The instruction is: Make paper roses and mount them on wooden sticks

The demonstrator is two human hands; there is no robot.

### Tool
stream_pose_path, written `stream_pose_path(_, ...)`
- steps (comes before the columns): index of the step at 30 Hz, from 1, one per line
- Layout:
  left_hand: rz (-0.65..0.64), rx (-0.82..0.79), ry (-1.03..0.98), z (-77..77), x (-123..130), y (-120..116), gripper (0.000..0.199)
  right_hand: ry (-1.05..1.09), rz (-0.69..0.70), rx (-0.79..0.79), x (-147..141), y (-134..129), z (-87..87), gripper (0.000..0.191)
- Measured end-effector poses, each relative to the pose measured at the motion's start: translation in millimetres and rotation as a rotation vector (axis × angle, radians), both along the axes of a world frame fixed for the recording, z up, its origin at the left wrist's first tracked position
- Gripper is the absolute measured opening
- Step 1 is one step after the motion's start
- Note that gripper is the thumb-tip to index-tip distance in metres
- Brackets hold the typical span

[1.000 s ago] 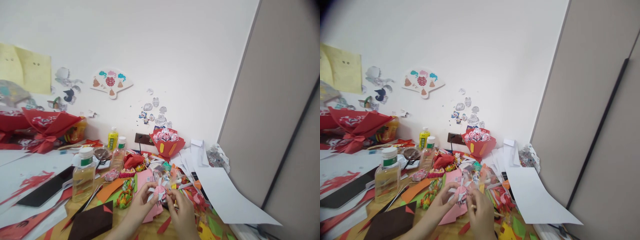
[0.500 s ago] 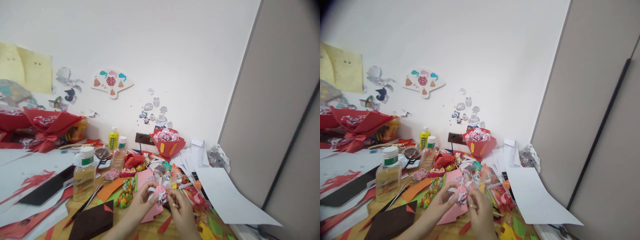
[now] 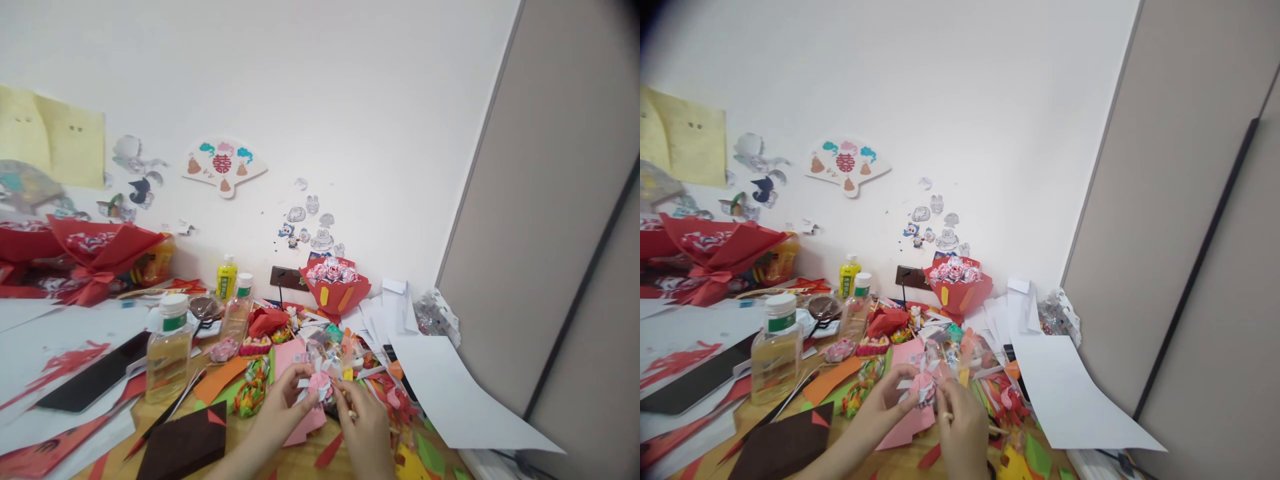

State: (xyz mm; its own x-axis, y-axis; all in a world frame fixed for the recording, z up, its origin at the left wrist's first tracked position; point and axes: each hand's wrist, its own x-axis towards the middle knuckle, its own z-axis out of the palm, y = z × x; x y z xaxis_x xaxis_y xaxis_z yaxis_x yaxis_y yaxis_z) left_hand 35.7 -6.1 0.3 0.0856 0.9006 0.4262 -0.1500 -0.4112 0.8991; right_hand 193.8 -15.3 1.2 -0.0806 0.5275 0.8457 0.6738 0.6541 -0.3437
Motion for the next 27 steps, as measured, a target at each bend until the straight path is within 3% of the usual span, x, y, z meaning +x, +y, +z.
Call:
stream_pose_path(6,0.074,0.090,0.084,-8.5,0.1,4.5,0.024,-0.040,-0.075,0.061,-3.8,3.0,-7.1,0.030)
stream_pose_path(15,0.100,0.130,0.149,-6.5,-0.6,2.2,0.021,-0.109,-0.111,0.108,-4.9,1.5,-2.6,0.039)
stream_pose_path(27,0.089,0.142,0.171,-0.4,-0.3,-2.2,0.019,-0.126,-0.116,0.151,-4.8,2.7,-9.7,0.031)
